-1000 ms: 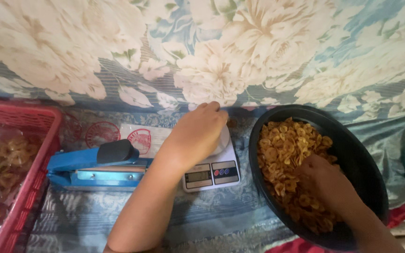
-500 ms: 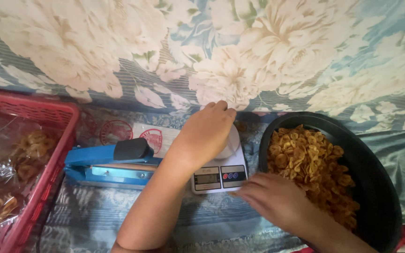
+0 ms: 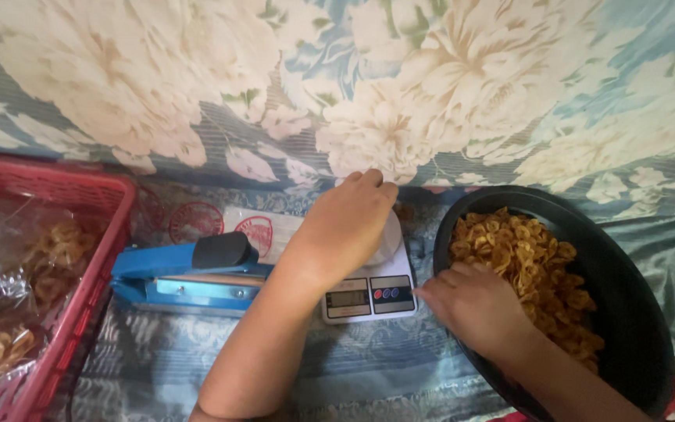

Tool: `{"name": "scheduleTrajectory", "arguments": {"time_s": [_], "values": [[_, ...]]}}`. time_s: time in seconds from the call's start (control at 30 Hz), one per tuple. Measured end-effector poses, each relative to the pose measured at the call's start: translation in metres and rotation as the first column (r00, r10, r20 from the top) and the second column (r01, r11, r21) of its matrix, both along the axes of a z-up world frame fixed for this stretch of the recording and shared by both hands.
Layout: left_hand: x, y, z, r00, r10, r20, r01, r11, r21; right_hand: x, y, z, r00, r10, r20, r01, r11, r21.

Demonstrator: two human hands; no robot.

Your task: The person scoops dried banana chips from a black bowl into a clear plastic bag placed on a digital scale. They then use a blue heat sealer to seal the bag and place it into a red basket. This process is repeated for multiple bags.

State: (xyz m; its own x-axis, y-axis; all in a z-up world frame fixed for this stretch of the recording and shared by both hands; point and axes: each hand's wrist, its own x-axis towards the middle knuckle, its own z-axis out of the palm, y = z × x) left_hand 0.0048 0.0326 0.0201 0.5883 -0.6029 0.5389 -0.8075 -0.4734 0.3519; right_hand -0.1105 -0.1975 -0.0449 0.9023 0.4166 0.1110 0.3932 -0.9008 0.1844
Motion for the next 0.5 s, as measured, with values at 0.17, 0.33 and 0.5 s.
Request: {"name": "scheduleTrajectory", "arguments": {"time_s": [0.17,0.33,0.5], "values": [[-0.002,-0.003,-0.002,1.0,0.004,0.003,-0.004,1.0,0.01,-0.001,0.011,0.017,0.998,0.06,-0.009,-0.059,0.991,0.117],[-0.001,-0.004,-0.003,1.0,-0.004,0.0,0.004,1.0,0.027,0.006,0.035,0.012,0.994,0.103,-0.038,-0.101,0.993,0.054],[0.0,-0.004,-0.002,1.0,-0.011,-0.016,0.012,0.998,0.054,0.022,0.055,-0.005,0.992,0.005,-0.123,-0.025,0.986,-0.162]]}}
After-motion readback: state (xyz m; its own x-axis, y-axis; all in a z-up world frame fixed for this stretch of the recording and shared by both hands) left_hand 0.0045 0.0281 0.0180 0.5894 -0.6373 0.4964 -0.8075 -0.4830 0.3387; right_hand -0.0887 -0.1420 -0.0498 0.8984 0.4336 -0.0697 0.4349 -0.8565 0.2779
